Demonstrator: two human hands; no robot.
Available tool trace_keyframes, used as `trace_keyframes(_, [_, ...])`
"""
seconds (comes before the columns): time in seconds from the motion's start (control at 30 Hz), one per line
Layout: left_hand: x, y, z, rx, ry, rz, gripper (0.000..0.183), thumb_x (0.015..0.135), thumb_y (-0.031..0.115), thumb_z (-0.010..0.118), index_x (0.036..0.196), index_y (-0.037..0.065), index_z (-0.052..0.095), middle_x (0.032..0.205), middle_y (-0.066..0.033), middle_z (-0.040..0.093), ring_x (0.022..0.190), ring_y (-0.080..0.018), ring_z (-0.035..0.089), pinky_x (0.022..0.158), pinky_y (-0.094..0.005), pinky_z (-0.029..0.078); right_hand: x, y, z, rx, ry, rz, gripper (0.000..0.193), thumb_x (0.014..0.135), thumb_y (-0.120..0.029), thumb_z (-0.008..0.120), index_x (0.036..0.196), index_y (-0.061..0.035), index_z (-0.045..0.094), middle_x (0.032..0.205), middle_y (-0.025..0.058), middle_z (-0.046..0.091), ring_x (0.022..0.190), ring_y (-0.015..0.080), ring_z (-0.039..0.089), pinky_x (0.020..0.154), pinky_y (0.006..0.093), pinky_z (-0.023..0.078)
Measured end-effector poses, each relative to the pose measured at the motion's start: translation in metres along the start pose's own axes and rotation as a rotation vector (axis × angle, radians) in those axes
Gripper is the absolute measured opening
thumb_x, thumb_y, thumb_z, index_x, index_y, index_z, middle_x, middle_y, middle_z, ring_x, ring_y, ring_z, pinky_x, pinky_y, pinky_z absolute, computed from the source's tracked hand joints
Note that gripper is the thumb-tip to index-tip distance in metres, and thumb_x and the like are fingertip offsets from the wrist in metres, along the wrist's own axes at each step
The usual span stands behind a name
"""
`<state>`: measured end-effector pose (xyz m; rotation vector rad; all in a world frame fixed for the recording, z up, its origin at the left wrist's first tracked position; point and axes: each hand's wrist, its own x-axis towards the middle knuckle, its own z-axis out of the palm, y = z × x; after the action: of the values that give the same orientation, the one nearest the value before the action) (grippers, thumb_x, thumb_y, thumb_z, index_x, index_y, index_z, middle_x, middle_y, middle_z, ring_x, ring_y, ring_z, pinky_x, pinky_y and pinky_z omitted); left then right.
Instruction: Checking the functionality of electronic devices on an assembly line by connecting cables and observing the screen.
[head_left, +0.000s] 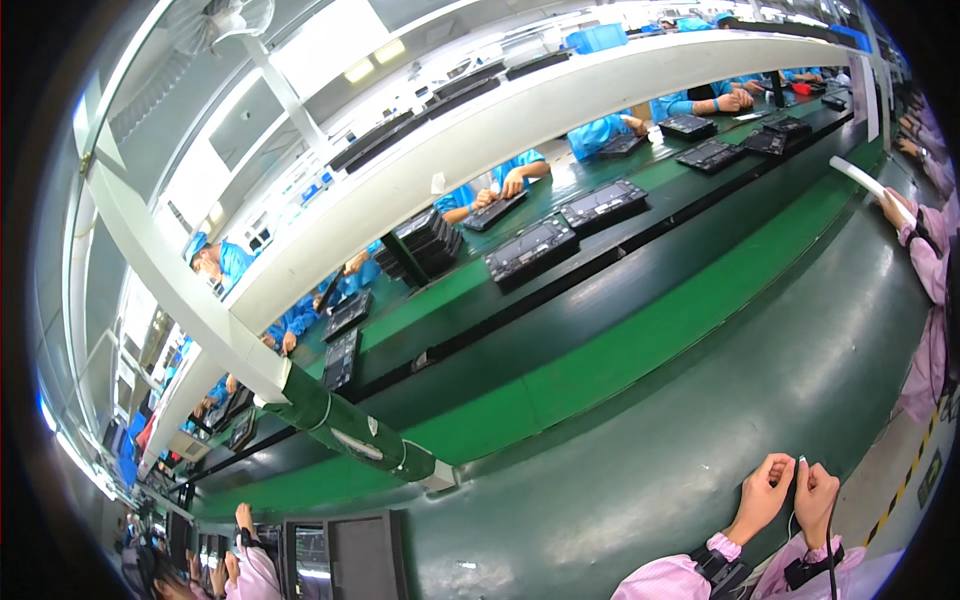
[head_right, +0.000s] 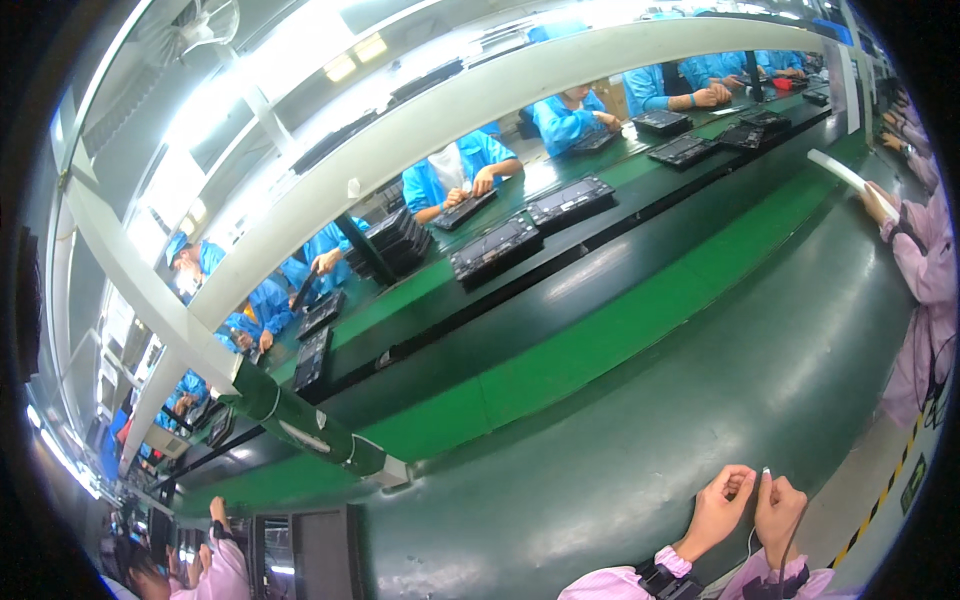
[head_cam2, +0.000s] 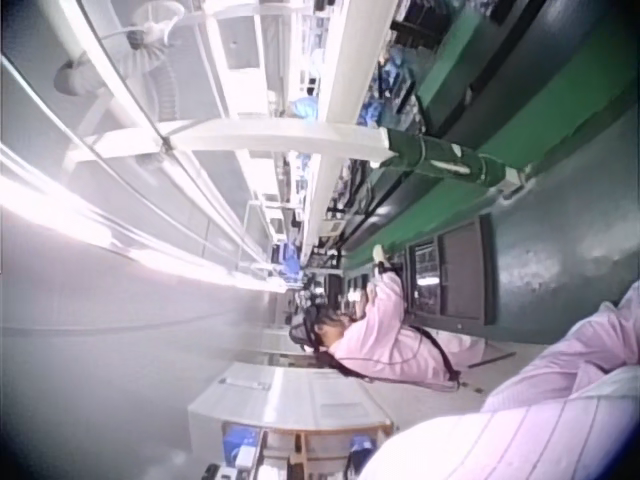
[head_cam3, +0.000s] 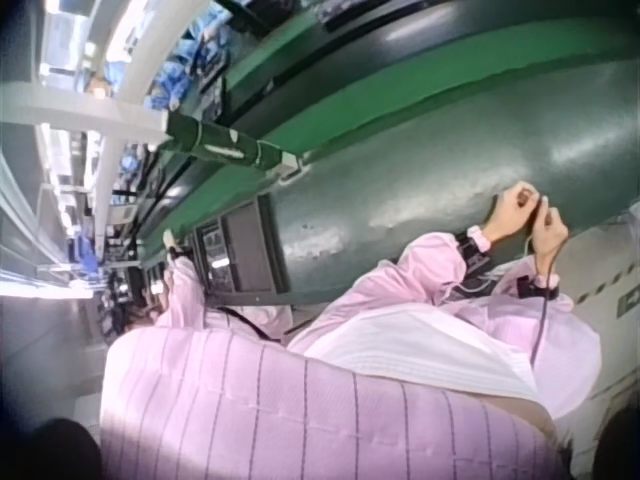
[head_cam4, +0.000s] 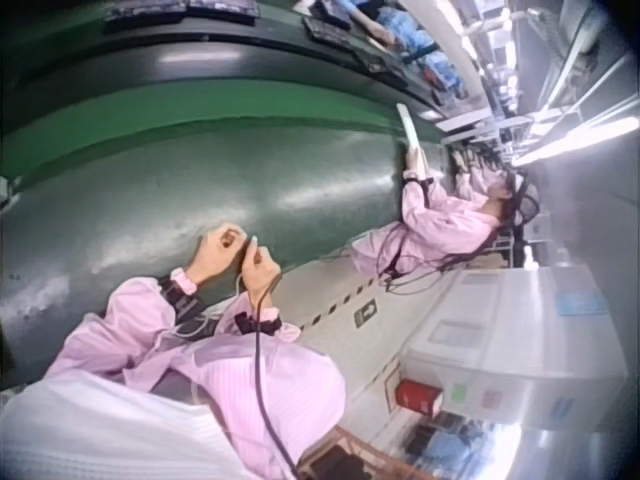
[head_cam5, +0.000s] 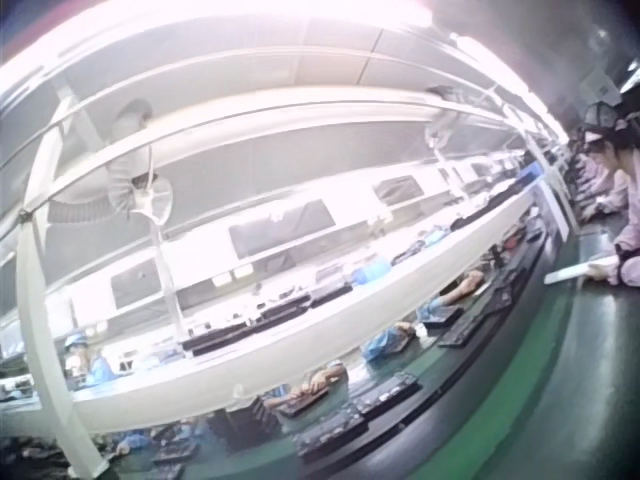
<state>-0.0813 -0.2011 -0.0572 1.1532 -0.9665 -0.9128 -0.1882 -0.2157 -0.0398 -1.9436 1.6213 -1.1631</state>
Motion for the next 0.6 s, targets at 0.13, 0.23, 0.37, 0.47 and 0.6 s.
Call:
trace_keyframes(0.13, [-0.001, 0.000, 0.000, -0.011, -0.029, -0.041, 0.014, 0.087, 0.012, 0.057, 0.095, 0.000, 0.056, 0.077, -0.0055, 0.061, 0.071, -0.0076, 0.057, 0.065, -0.0226, 0.047, 0.000, 0.012, 0.001, 0.003, 0.004, -0.004, 0.037, 0.085, -0.009, 0.056, 0.055, 0.0015, 0.039, 0.042, 0.0079, 0.032, 0.040, 0.0081, 0.027, 0.038, 0.0302, 0.020])
trace_keyframes(0.23, [-0.004, 0.000, 0.001, -0.020, -0.028, -0.082, 0.014, 0.087, 0.012, 0.057, 0.095, 0.001, 0.056, 0.077, -0.0053, 0.062, 0.070, -0.0084, 0.057, 0.064, -0.0228, 0.047, -0.003, 0.011, -0.001, 0.021, -0.002, 0.034, 0.036, 0.086, -0.009, 0.054, 0.055, 0.0010, 0.038, 0.043, 0.0057, 0.030, 0.042, 0.0071, 0.026, 0.039, 0.0305, 0.019])
trace_keyframes(0.37, [-0.001, 0.004, -0.004, -0.011, -0.024, -0.038, 0.013, 0.086, 0.011, 0.057, 0.095, 0.001, 0.055, 0.078, -0.0075, 0.063, 0.070, -0.0127, 0.060, 0.064, -0.0250, 0.048, 0.000, 0.003, 0.000, 0.012, -0.011, 0.018, 0.037, 0.088, -0.010, 0.053, 0.056, 0.0009, 0.038, 0.044, 0.0044, 0.031, 0.043, 0.0063, 0.027, 0.039, 0.0297, 0.020])
trace_keyframes(0.47, [0.000, 0.004, -0.006, -0.010, -0.029, -0.049, 0.013, 0.086, 0.011, 0.057, 0.095, 0.001, 0.055, 0.079, -0.0086, 0.063, 0.071, -0.0137, 0.061, 0.064, -0.0257, 0.048, 0.000, 0.002, 0.003, 0.051, -0.006, 0.031, 0.039, 0.088, -0.010, 0.053, 0.056, -0.0010, 0.033, 0.049, -0.0005, 0.025, 0.047, 0.0054, 0.023, 0.041, 0.0287, 0.016])
trace_keyframes(0.6, [0.001, 0.006, -0.002, -0.014, -0.043, -0.048, 0.014, 0.086, 0.011, 0.057, 0.095, 0.001, 0.055, 0.079, -0.0091, 0.063, 0.071, -0.0144, 0.061, 0.064, -0.0264, 0.049, 0.001, 0.009, 0.000, 0.027, 0.012, 0.031, 0.039, 0.088, -0.010, 0.053, 0.056, -0.0010, 0.033, 0.049, -0.0005, 0.026, 0.047, 0.0053, 0.023, 0.041, 0.0285, 0.016])
